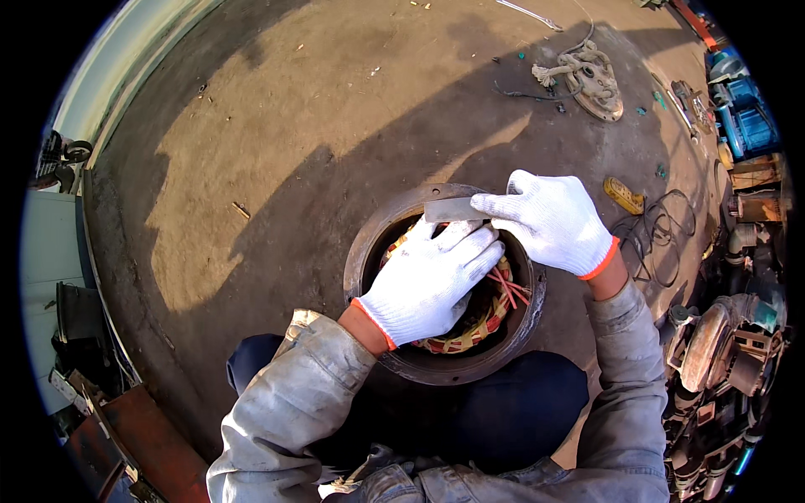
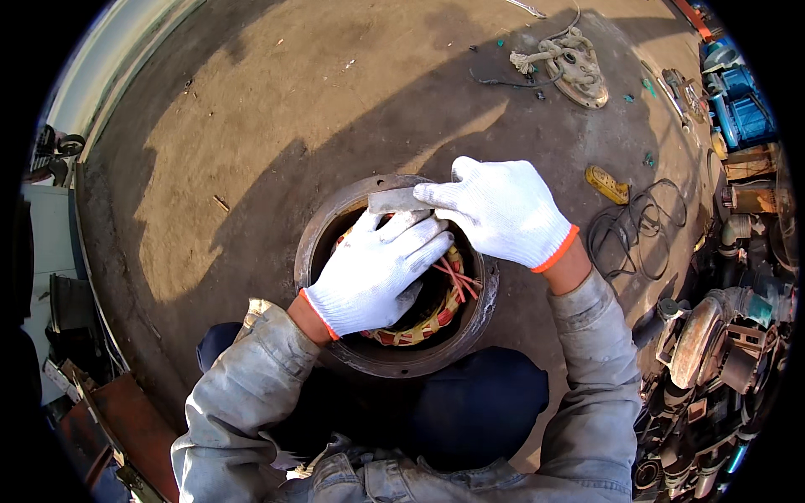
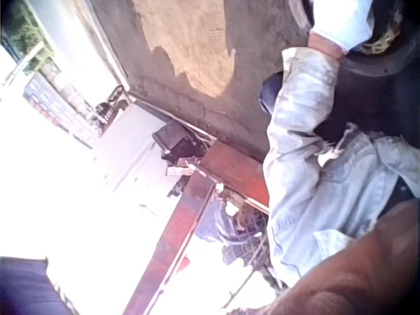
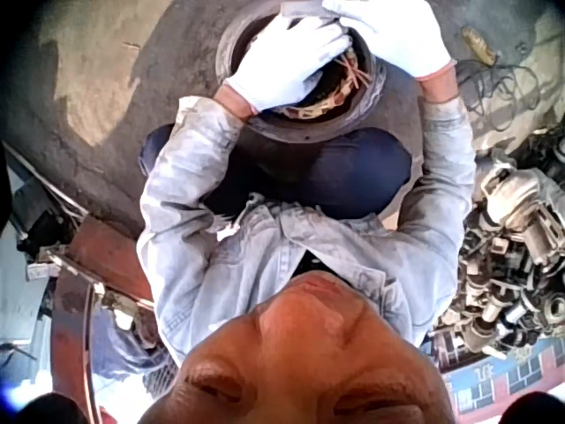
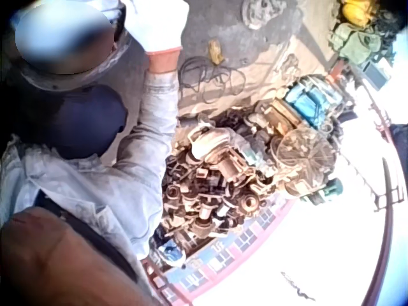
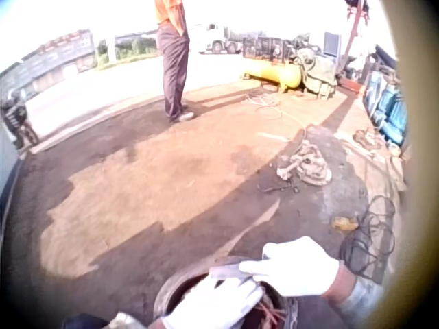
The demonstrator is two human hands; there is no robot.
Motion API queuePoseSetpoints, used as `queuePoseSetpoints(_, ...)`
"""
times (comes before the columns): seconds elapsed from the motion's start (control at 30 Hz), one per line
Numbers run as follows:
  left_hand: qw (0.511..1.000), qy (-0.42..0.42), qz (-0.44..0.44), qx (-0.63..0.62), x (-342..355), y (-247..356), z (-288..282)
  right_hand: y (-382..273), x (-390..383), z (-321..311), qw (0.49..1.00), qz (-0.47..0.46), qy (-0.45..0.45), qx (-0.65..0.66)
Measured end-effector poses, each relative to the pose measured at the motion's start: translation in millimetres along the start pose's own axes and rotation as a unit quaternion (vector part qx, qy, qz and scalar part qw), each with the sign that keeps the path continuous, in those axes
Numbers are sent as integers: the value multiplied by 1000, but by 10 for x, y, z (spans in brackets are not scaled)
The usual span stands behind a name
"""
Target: The person sits on the ground and uses a metal file to scrape and smooth the inner surface of a motor stator resting on their lap. They rotate the stator periodically to access different sections while filing.
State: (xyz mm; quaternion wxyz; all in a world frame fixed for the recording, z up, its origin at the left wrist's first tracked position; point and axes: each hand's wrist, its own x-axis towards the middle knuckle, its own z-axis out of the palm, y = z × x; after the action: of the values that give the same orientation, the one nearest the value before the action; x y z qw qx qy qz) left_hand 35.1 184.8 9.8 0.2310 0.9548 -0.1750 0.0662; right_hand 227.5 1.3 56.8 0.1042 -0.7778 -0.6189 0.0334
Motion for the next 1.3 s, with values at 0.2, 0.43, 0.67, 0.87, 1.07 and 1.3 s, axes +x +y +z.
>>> queuePoseSetpoints(0.2, 1000, 16, 5, -7, -36, -18, -24, 13, -139, -123, 999, 19, -27, -34)
queuePoseSetpoints(0.43, 999, 13, -6, -45, -31, -4, -7, -41, -134, 41, 999, -1, 12, -32)
queuePoseSetpoints(0.67, 997, 22, -25, -62, -46, -2, 17, 120, 245, -67, 996, -70, -31, -42)
queuePoseSetpoints(0.87, 998, 35, -12, -47, -13, 2, -7, 295, 603, 42, 987, -137, -56, 57)
queuePoseSetpoints(1.07, 998, 49, 0, -37, -22, -16, 41, 277, 785, 92, 981, -169, -65, 75)
queuePoseSetpoints(1.3, 997, 77, 0, -32, -6, -5, 75, 326, 991, 161, 967, -195, -87, 139)
